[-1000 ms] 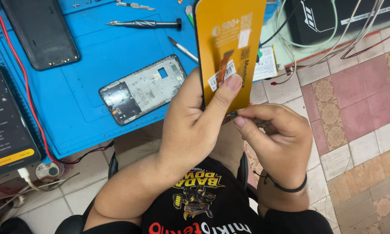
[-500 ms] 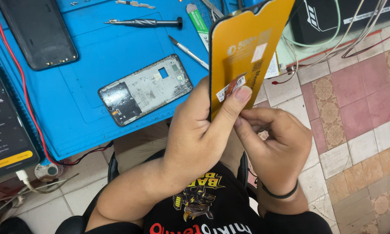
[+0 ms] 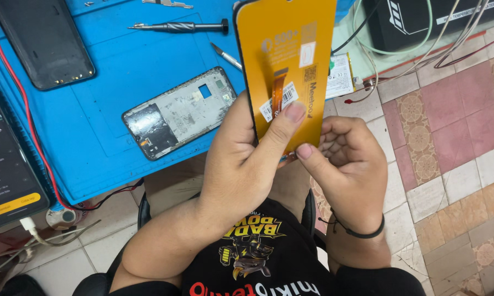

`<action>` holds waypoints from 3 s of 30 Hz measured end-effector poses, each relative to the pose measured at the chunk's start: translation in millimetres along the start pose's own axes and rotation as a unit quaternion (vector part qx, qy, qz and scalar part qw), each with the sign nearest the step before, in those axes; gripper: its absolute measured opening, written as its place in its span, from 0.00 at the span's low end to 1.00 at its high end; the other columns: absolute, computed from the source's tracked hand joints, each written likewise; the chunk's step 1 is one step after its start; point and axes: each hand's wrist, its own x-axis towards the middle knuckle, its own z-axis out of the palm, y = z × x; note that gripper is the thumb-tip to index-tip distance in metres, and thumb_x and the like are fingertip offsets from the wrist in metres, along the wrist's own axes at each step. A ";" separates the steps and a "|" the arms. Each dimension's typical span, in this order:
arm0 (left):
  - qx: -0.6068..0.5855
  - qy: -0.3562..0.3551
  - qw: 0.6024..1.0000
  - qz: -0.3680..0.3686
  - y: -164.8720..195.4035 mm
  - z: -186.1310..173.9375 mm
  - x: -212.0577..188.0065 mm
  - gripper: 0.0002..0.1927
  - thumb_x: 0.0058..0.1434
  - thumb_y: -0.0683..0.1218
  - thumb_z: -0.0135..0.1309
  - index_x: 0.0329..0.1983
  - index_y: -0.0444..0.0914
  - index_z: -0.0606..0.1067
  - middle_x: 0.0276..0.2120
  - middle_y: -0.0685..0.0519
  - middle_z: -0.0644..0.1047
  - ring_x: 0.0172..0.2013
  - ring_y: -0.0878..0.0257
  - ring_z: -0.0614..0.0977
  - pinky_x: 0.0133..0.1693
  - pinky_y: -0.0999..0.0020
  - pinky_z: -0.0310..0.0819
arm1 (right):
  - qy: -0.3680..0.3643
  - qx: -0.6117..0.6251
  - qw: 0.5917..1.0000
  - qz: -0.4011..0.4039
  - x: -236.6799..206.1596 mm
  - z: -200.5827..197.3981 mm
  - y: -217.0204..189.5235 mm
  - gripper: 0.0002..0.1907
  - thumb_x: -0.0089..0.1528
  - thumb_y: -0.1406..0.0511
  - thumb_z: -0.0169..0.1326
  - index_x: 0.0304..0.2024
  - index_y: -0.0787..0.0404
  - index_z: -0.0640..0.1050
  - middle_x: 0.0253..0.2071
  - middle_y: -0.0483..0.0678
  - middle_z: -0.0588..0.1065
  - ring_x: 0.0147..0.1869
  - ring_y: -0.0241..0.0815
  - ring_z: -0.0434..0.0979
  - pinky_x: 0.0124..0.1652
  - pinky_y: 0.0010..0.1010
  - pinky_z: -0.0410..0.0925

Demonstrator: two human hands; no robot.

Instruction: The person cleans old adhesive residue from a disassembled phone frame using a small pry tool, peels the protective backing from a new replacement screen, and applies glue from a tube onto the frame while a phone on the desk displays a repair tutorial. The episode ends before the new screen is mounted.

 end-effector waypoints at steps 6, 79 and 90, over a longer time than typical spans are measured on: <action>0.000 0.012 1.000 -0.014 -2.6 1.0 0.8 0.14 0.78 0.46 0.50 0.60 0.32 0.70 0.47 0.55 0.78 0.45 0.73 0.78 0.46 0.76 0.77 | -0.005 -0.042 0.999 -0.002 2.7 0.9 1.5 0.23 0.59 0.76 0.65 0.53 0.70 0.70 0.45 0.50 0.77 0.46 0.34 0.78 0.47 0.23 0.72; -0.016 0.054 0.992 -0.111 -5.8 -65.1 -25.2 0.18 0.68 0.37 0.54 0.60 0.32 0.71 0.36 0.53 0.77 0.34 0.70 0.77 0.37 0.75 0.73 | -0.037 0.247 0.966 0.070 17.6 -51.4 30.3 0.14 0.69 0.75 0.52 0.57 0.68 0.71 0.57 0.58 0.76 0.60 0.48 0.79 0.58 0.44 0.74; 0.150 -0.057 0.977 -0.140 4.0 -94.9 -73.8 0.05 0.62 0.42 0.65 0.38 0.37 0.80 0.21 0.62 0.65 0.25 0.73 0.66 0.28 0.77 0.62 | -0.203 0.031 0.979 0.017 242.6 46.6 -19.7 0.12 0.70 0.71 0.53 0.56 0.66 0.73 0.48 0.46 0.79 0.46 0.36 0.81 0.43 0.26 0.72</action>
